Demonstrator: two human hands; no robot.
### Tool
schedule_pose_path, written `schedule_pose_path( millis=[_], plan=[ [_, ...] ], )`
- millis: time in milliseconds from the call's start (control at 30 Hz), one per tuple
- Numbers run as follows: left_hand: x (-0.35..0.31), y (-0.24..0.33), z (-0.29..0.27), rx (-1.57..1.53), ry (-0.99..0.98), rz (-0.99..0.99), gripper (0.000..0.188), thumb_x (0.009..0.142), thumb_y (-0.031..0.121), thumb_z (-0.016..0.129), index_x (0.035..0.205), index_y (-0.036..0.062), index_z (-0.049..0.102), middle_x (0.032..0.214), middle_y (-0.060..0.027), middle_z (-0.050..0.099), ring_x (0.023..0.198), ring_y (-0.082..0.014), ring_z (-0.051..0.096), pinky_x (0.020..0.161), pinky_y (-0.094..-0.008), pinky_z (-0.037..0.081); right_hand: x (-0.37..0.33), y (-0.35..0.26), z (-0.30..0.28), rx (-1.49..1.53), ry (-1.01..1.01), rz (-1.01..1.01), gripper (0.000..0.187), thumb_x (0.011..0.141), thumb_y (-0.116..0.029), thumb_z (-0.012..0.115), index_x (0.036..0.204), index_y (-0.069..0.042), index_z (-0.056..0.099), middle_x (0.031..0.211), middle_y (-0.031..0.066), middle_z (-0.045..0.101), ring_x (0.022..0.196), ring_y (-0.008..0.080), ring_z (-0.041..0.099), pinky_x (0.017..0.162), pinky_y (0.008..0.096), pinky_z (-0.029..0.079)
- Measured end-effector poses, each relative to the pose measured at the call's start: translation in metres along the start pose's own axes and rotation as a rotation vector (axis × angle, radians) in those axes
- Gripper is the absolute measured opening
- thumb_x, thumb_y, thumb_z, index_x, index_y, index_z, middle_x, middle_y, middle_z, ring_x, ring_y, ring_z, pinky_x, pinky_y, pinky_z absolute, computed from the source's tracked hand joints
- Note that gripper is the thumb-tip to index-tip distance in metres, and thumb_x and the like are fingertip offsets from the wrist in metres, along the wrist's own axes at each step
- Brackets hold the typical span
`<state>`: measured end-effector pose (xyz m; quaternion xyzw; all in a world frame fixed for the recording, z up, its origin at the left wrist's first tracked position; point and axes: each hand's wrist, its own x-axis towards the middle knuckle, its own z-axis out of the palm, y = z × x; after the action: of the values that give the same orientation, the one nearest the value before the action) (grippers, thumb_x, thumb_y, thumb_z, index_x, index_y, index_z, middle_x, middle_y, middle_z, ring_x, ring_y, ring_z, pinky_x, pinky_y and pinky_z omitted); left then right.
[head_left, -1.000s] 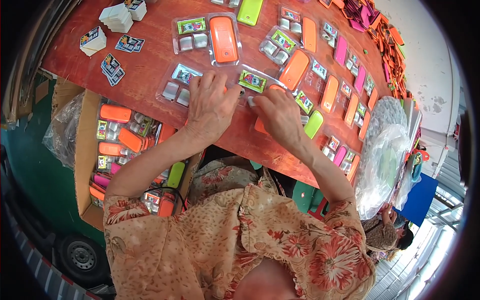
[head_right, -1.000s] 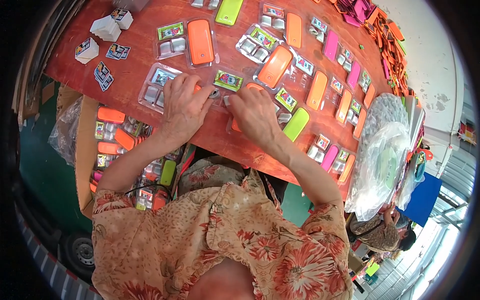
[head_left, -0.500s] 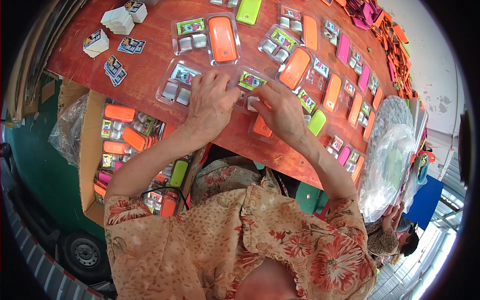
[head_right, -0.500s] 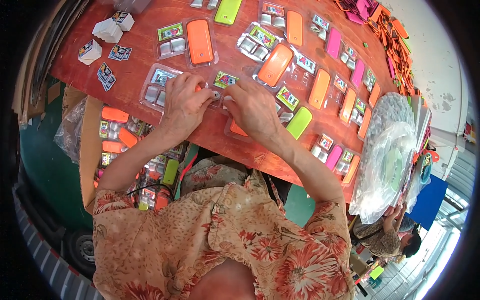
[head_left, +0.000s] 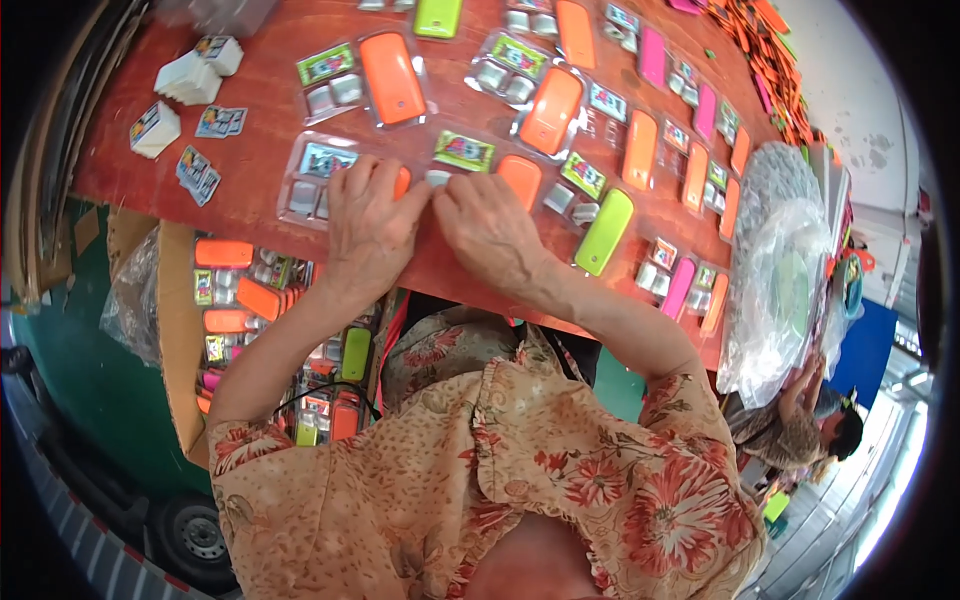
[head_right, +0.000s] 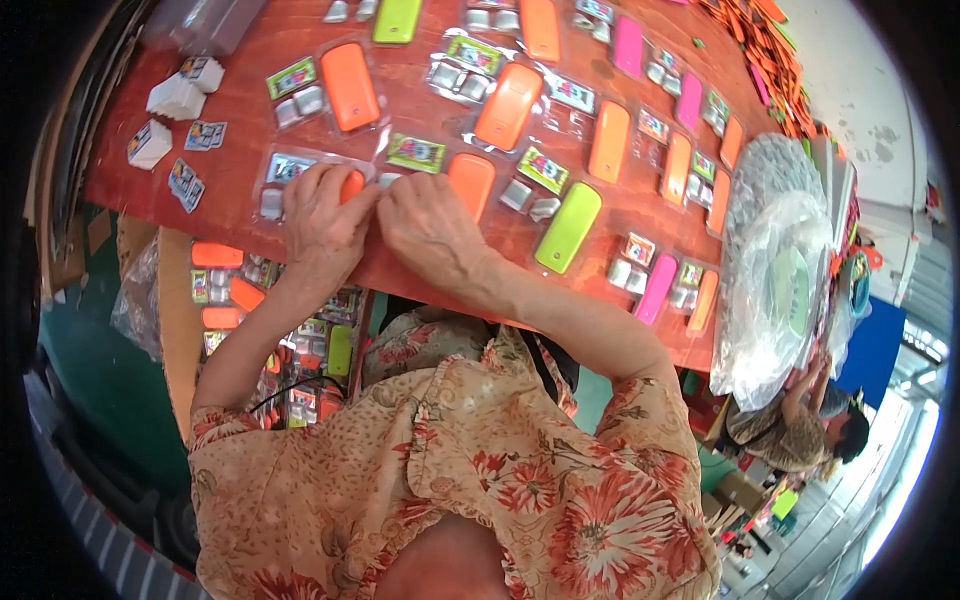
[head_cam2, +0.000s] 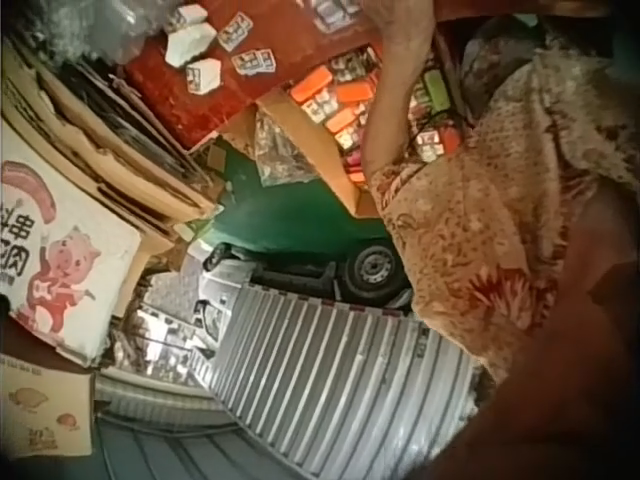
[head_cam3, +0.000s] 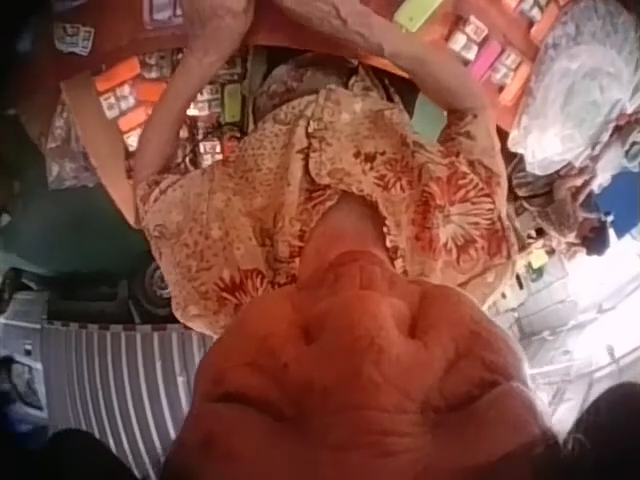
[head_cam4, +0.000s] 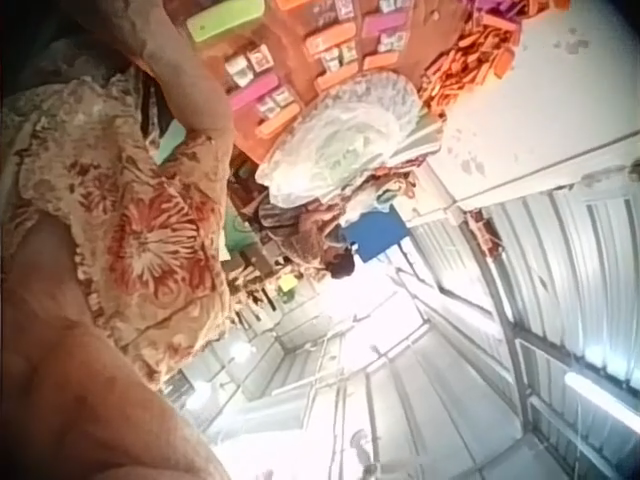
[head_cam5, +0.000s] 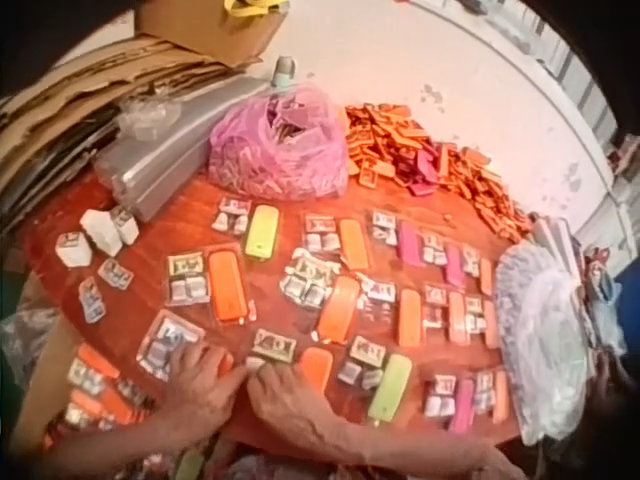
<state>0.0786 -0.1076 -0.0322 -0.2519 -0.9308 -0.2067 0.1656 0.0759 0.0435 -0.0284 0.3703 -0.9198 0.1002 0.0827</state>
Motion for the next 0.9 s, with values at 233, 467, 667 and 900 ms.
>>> schedule_pose_path(
  millis=[233, 467, 667, 900],
  plan=[
    [0.004, 0.007, -0.001, -0.003, 0.015, 0.054, 0.025, 0.064, 0.006, 0.052, 0.089, 0.0045, 0.058, 0.091, -0.0115, 0.047, 0.089, -0.0272, 0.042, 0.076, -0.0408, 0.032, -0.006, 0.015, -0.014, 0.282, 0.065, 0.145, 0.008, 0.064, -0.008, 0.052, 0.071, -0.005, 0.054, 0.072, 0.0074, 0.048, 0.07, 0.0226, 0.047, 0.06, 0.0335, 0.037],
    [0.023, 0.039, 0.013, -0.06, 0.02, 0.235, 0.024, 0.068, 0.01, 0.049, 0.09, 0.0054, 0.057, 0.09, -0.0097, 0.048, 0.09, -0.0242, 0.04, 0.072, -0.0382, 0.034, -0.081, 0.054, -0.061, -0.017, -0.054, 0.32, 0.02, 0.062, -0.003, 0.052, 0.082, -0.006, 0.053, 0.075, 0.0071, 0.051, 0.073, 0.0231, 0.051, 0.062, 0.0355, 0.04],
    [0.048, 0.077, 0.041, -0.001, -0.097, 0.363, 0.016, 0.07, 0.011, 0.046, 0.082, 0.0042, 0.055, 0.082, -0.0087, 0.047, 0.084, -0.0229, 0.043, 0.069, -0.0367, 0.034, -0.11, 0.063, -0.044, -0.025, -0.011, 0.354, 0.016, 0.066, -0.006, 0.048, 0.081, -0.004, 0.05, 0.079, 0.0091, 0.049, 0.074, 0.0256, 0.051, 0.065, 0.0352, 0.04],
    [0.05, 0.08, 0.041, 0.019, -0.2, 0.333, 0.018, 0.065, 0.005, 0.049, 0.082, 0.0017, 0.056, 0.083, -0.0095, 0.047, 0.083, -0.025, 0.044, 0.069, -0.0382, 0.034, -0.113, 0.052, -0.031, -0.075, 0.04, 0.335, 0.02, 0.067, -0.009, 0.049, 0.087, -0.005, 0.052, 0.084, 0.0049, 0.053, 0.086, 0.0208, 0.049, 0.083, 0.0386, 0.033]
  ],
)
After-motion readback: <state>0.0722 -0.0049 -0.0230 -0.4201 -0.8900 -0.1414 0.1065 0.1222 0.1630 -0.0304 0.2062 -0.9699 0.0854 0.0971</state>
